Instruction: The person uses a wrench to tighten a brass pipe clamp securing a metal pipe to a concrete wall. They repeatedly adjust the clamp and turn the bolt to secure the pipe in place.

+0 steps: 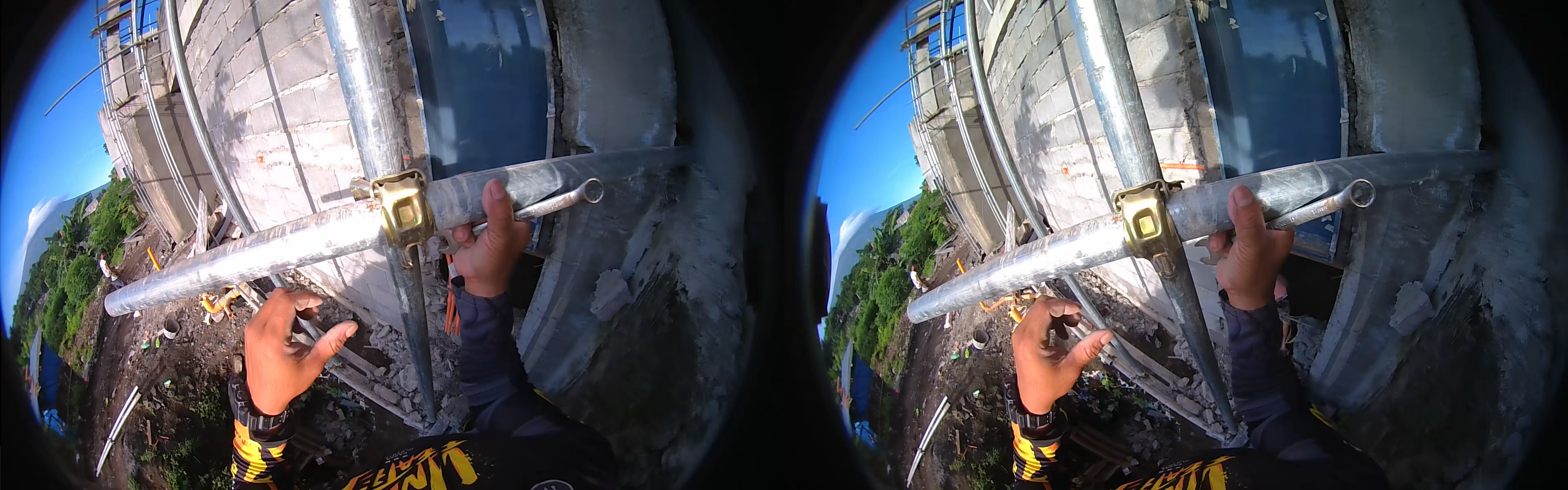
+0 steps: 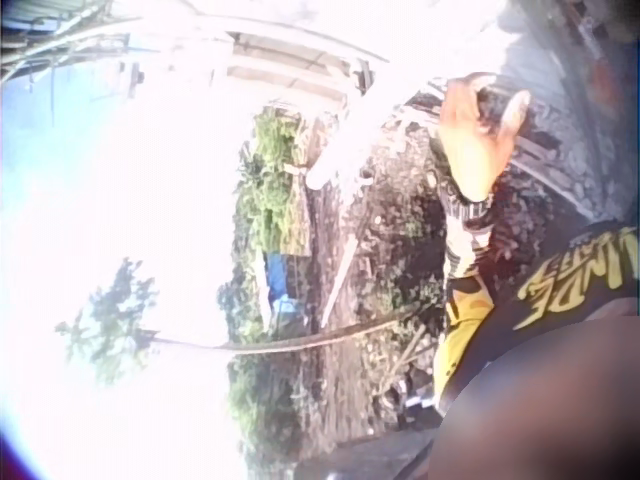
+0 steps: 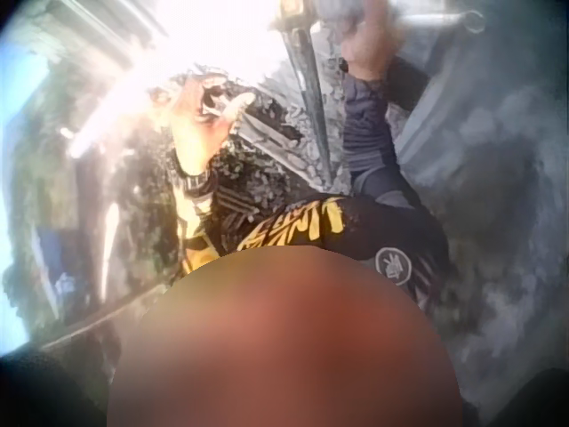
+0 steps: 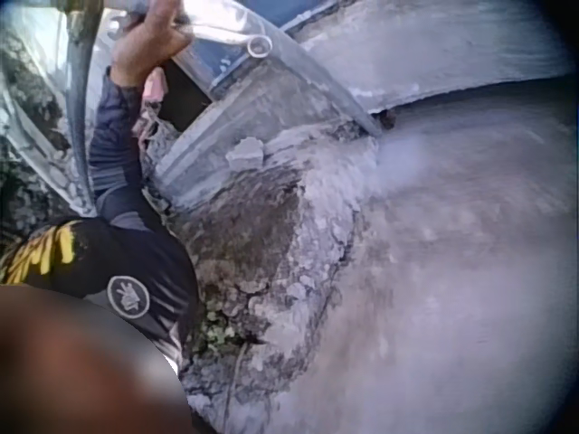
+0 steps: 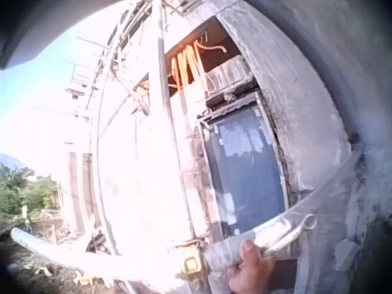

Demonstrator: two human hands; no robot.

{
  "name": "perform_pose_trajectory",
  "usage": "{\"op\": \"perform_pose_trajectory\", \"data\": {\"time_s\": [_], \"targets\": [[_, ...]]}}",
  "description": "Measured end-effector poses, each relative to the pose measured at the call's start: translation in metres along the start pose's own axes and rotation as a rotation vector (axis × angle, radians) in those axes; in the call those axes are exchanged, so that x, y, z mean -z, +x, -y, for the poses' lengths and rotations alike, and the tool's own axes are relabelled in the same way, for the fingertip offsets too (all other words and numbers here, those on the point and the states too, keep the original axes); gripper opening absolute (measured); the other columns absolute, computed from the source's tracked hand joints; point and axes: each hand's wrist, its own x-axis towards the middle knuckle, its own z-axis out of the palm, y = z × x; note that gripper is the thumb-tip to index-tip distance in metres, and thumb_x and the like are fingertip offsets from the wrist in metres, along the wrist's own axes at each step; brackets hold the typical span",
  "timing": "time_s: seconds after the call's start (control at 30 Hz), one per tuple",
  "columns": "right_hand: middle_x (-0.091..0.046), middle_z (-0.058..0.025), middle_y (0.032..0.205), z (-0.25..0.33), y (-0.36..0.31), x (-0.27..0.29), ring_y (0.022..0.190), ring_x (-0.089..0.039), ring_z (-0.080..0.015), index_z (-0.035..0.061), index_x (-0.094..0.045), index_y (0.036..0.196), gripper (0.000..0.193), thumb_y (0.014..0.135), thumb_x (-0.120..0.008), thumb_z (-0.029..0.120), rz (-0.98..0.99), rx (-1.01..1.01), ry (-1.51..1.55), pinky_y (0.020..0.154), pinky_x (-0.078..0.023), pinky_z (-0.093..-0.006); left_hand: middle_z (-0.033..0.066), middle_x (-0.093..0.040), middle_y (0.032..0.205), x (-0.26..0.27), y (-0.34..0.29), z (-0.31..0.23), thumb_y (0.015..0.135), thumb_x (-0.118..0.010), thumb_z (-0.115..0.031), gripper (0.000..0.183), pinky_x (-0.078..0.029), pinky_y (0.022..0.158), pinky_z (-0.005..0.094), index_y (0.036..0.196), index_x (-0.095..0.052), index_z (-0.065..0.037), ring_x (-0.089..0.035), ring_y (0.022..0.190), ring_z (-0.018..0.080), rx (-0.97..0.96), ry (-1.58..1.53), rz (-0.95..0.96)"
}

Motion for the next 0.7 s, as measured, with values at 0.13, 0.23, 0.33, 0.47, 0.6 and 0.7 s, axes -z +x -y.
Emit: {"op": "perform_pose_trajectory", "data": {"time_s": [0.13, 0.23, 0.33, 0.47, 0.6, 0.7], "targets": [[-0.058, -0.0016, 0.076, 0.005, -0.001, -0.005, 0.055, -0.055, -0.0079, 0.0038, -0.059, 0.094, 0.034, 0.082, -0.077, 0.03, 0.0, -0.019, 0.002, 0.039, -0.039, -0.0195, 0.0116, -0.052, 0.13, -0.019, 0.054, -0.038, 0.074, -0.076, -0.021, 0.052, -0.05, 0.079, 0.0382, 0.124, -0.06, -0.02, -0.053, 0.112, 0.0336, -0.764, 0.555, -0.24], [-0.06, -0.0024, 0.076, 0.007, 0.0, -0.004, 0.054, -0.055, -0.0081, 0.0034, -0.06, 0.093, 0.031, 0.081, -0.075, 0.027, 0.012, -0.01, 0.006, 0.039, -0.039, -0.0199, 0.0088, -0.052, 0.131, -0.018, 0.101, -0.051, 0.081, -0.07, -0.027, 0.048, -0.052, 0.08, 0.0383, 0.127, -0.059, -0.021, -0.053, 0.113, 0.0334, -0.922, 0.713, -0.114], [-0.062, -0.0059, 0.083, 0.009, 0.002, 0.001, 0.058, -0.057, -0.0097, 0.0023, -0.058, 0.101, 0.033, 0.083, -0.071, 0.027, 0.053, -0.006, -0.003, 0.039, -0.039, -0.0211, 0.0087, -0.057, 0.123, -0.001, 0.121, -0.063, 0.086, -0.067, -0.029, 0.042, -0.054, 0.077, 0.037, 0.126, -0.059, -0.017, -0.058, 0.105, 0.0315, -0.916, 0.55, 0.015], [-0.065, -0.013, 0.098, 0.017, 0.001, 0.009, 0.067, -0.059, -0.0122, 0.0025, -0.051, 0.122, 0.048, 0.086, -0.066, 0.031, 0.126, -0.012, -0.019, 0.041, -0.037, -0.0229, 0.0132, -0.066, 0.094, 0.014, 0.135, -0.076, 0.09, -0.07, -0.022, 0.032, -0.05, 0.065, 0.0342, 0.117, -0.062, -0.008, -0.064, 0.072, 0.0256, -0.661, 0.232, 0.065], [-0.064, -0.0155, 0.101, 0.027, -0.003, 0.014, 0.06, -0.056, -0.0121, 0.0042, -0.046, 0.127, 0.055, 0.085, -0.067, 0.031, 0.156, 0.02, 0.036, 0.04, -0.036, -0.0231, 0.0138, -0.066, 0.09, 0.016, 0.138, -0.081, 0.087, -0.067, -0.005, 0.03, -0.048, 0.059, 0.0326, 0.116, -0.061, -0.009, -0.064, 0.064, 0.0228, -0.59, 0.212, 0.091], [-0.064, -0.0181, 0.101, 0.035, -0.006, 0.019, 0.055, -0.053, -0.0123, 0.005, -0.043, 0.13, 0.058, 0.084, -0.067, 0.03, 0.186, 0.043, 0.067, 0.04, -0.036, -0.0234, 0.0137, -0.066, 0.088, 0.018, 0.13, -0.081, 0.082, -0.063, 0.003, 0.034, -0.049, 0.06, 0.0331, 0.115, -0.061, -0.008, -0.066, 0.065, 0.0247, -0.592, 0.158, 0.068]]}}
